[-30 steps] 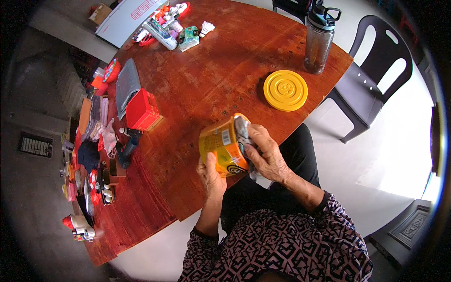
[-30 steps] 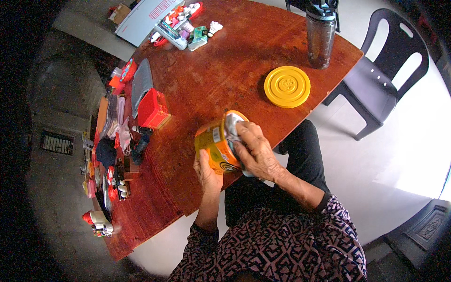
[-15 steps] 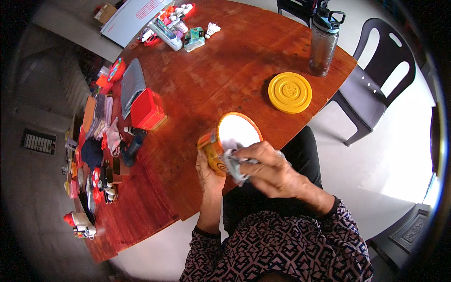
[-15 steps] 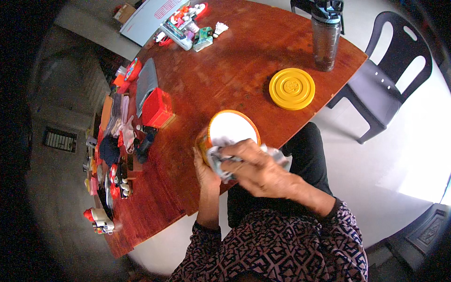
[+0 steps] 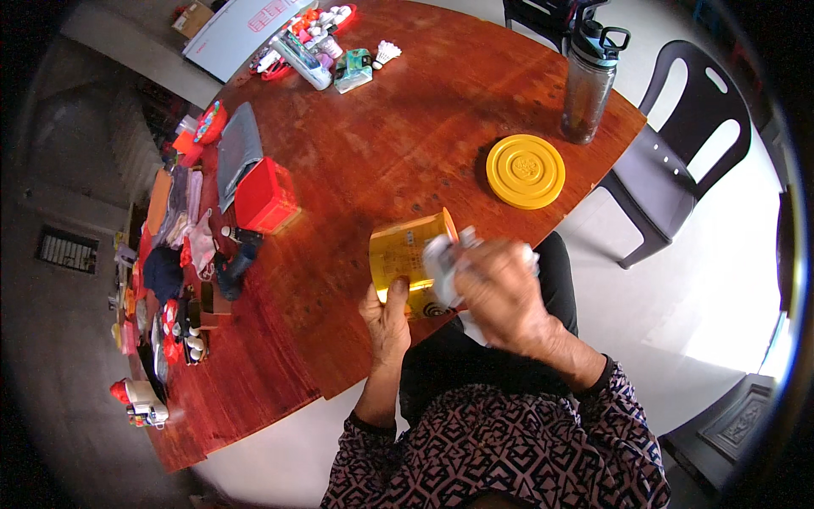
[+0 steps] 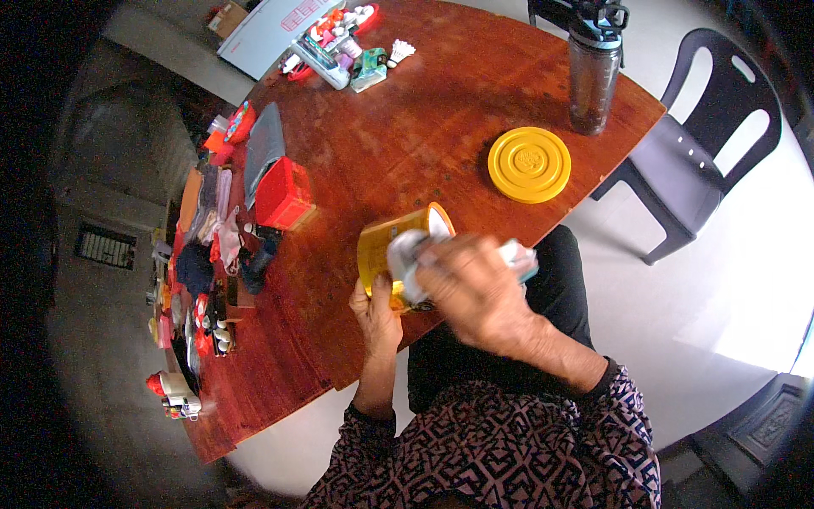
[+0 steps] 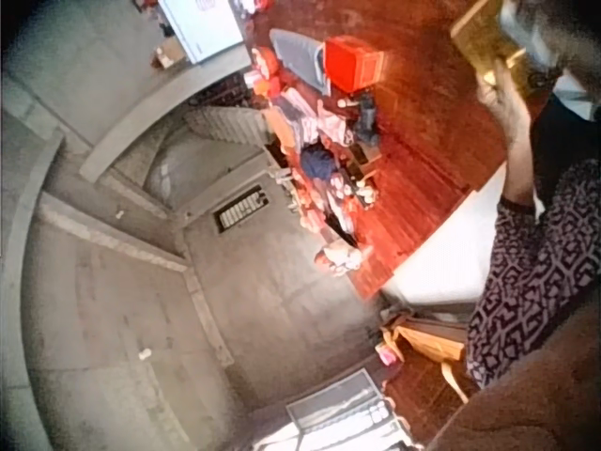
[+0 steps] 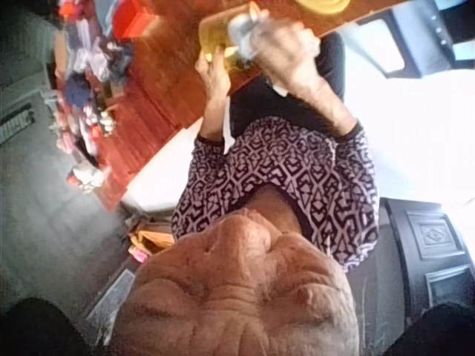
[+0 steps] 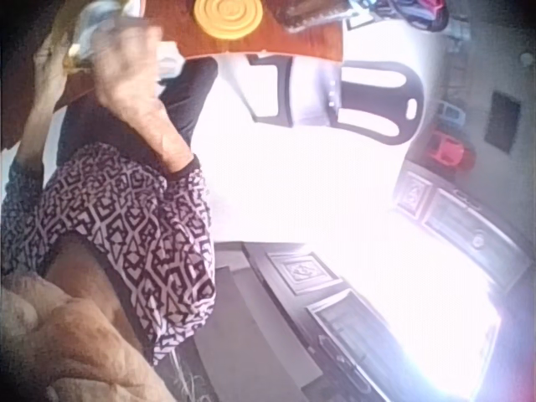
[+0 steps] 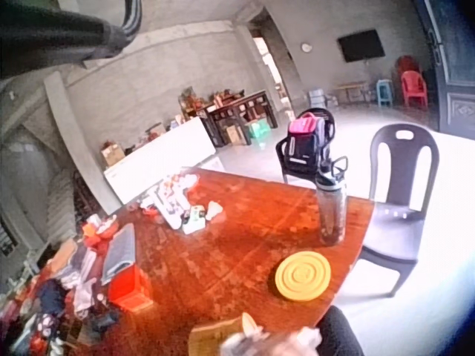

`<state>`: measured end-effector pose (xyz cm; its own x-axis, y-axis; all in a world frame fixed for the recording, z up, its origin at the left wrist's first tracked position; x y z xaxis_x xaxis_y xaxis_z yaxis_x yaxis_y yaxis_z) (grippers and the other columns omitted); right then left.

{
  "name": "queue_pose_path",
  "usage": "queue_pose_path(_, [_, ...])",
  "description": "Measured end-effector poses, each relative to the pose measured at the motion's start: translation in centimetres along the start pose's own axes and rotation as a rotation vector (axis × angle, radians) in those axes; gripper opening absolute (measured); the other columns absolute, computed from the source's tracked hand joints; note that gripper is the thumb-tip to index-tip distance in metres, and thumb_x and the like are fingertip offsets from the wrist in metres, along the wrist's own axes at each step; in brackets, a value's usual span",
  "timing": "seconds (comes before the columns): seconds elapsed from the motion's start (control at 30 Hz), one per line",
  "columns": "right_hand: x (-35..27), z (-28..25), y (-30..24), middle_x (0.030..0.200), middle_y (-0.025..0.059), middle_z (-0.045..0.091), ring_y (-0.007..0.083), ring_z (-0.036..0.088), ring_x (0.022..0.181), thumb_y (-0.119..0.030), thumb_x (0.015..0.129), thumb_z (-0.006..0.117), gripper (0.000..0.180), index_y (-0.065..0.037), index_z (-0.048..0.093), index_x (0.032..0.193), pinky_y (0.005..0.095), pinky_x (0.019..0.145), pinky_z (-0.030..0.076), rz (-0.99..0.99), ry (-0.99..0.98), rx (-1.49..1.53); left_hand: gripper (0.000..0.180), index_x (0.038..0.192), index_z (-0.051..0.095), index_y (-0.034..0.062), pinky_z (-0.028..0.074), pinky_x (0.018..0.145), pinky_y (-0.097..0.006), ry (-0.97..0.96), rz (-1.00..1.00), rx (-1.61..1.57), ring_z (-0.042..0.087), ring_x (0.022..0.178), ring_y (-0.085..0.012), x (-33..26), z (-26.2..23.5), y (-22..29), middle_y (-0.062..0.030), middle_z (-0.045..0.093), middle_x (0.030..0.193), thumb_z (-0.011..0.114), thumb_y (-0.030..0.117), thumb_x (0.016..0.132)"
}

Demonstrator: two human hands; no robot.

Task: The person wipes a yellow plastic container and its lid with a cloth. They clean the lid, then the container's exterior and interior, and finally the lid again before placing it back on the container.

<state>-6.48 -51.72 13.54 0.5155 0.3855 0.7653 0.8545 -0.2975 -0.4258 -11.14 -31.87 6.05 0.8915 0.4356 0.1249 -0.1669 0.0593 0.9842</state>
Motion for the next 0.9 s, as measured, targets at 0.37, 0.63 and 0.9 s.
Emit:
queue_pose_path(0.37, [2.1, 2.1, 2.8, 0.113, 0.0118, 0.061, 0.0276, 0.054, 0.091, -0.01, 0.07, 0.07, 0.042, -0.004, 0.064, 0.111, 0.0352, 0.076, 0.048, 0.022, -0.15, -0.045, 0.022, 0.101, 0.065, -0.0032, 0.051, 0.067, -0.028, -0.174, 0.214, 0.337, 0.063, 0.078, -0.0122, -1.7, 0.7, 1.0, -0.005, 0.07, 0.09, 0.07, 0.014, 0.089])
queue_pose_path(0.63, [0.9, 1.6, 2.3, 0.115, 0.0142, 0.058, 0.0301, 0.055, 0.099, -0.013, 0.072, 0.065, 0.039, -0.004, 0.063, 0.11, 0.0384, 0.078, 0.049, -0.038, -0.114, -0.211, 0.043, 0.121, 0.05, -0.0047, 0.054, 0.083, -0.031, -0.354, -0.191, -0.042, 0.064, 0.095, -0.0167, -0.5, 1.9, 5.1, -0.0092, 0.063, 0.11, 0.071, 0.007, 0.085])
queue_pose_path(0.9, [-0.7, 1.7, -0.4, 0.115, 0.0095, 0.061, 0.0272, 0.056, 0.101, -0.016, 0.072, 0.069, 0.037, -0.007, 0.065, 0.107, 0.038, 0.081, 0.048, -0.062, -0.084, -0.047, 0.033, 0.118, 0.053, -0.0011, 0.055, 0.082, -0.029, -0.423, -0.011, 0.153, 0.063, 0.095, -0.0139, -1.2, 1.4, 4.8, -0.0079, 0.065, 0.108, 0.067, 0.01, 0.09])
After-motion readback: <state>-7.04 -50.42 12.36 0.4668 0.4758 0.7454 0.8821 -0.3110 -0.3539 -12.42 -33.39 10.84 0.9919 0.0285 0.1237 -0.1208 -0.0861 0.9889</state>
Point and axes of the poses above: each hand's wrist, its own x-axis towards the middle knuckle, its own z-axis out of the palm, y = z × x, the point moved 2 cm from there along x, towards the middle knuckle
